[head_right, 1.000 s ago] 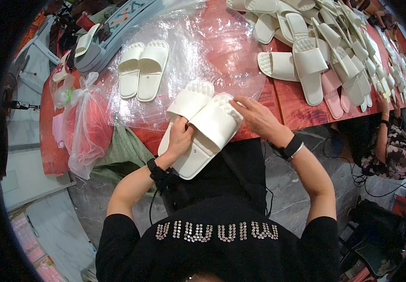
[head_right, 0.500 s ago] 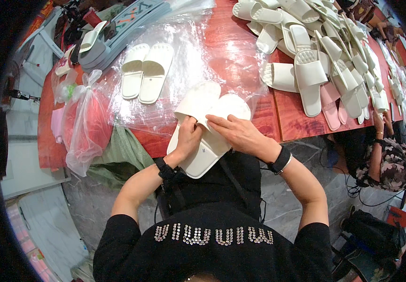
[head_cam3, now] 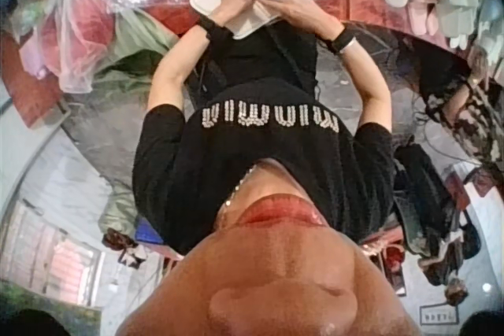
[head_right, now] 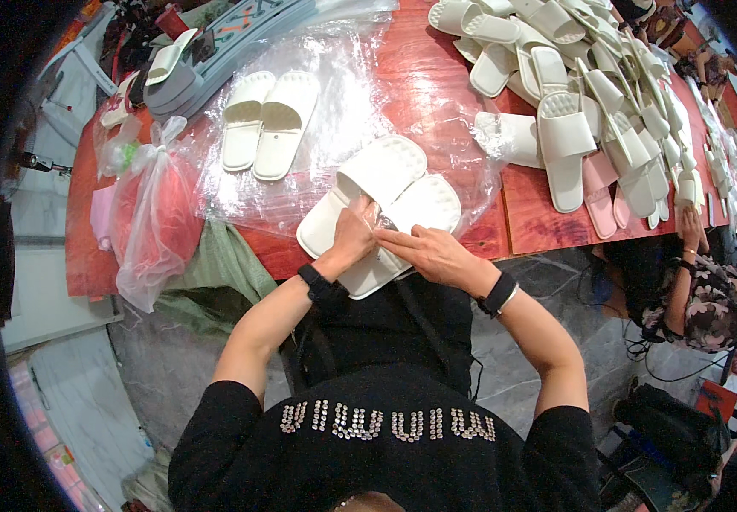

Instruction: Pack pairs of white slippers into clear plastic bags.

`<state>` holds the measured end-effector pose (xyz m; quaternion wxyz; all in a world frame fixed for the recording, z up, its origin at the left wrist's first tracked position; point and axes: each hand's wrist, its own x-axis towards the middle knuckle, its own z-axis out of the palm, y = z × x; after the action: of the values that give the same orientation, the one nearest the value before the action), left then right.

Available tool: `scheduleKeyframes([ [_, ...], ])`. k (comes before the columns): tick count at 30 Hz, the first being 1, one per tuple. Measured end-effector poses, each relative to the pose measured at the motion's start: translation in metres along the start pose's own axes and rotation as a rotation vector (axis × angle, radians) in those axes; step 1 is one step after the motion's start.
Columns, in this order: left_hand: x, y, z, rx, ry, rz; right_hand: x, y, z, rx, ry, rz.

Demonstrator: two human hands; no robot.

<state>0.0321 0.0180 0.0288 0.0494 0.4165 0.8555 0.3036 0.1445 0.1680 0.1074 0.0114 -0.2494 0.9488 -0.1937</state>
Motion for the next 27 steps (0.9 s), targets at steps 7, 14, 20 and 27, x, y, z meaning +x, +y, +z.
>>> scheduleKeyframes([
  [7, -0.002, -0.016, -0.061, -0.233, -0.118, -0.184, -0.053, -0.020, 0.043, 0.186, 0.513, 0.429],
  [14, 0.046, -0.073, -0.039, -0.134, -0.094, -0.173, -0.060, -0.041, 0.059, 0.662, 0.246, 1.050],
  [20, 0.040, -0.068, -0.033, -0.144, -0.073, -0.245, -0.056, -0.041, 0.083, 1.081, 0.412, 0.939],
  [27, 0.024, -0.053, -0.057, -0.358, -0.149, -0.303, -0.043, -0.044, 0.083, 1.462, 0.779, 0.898],
])
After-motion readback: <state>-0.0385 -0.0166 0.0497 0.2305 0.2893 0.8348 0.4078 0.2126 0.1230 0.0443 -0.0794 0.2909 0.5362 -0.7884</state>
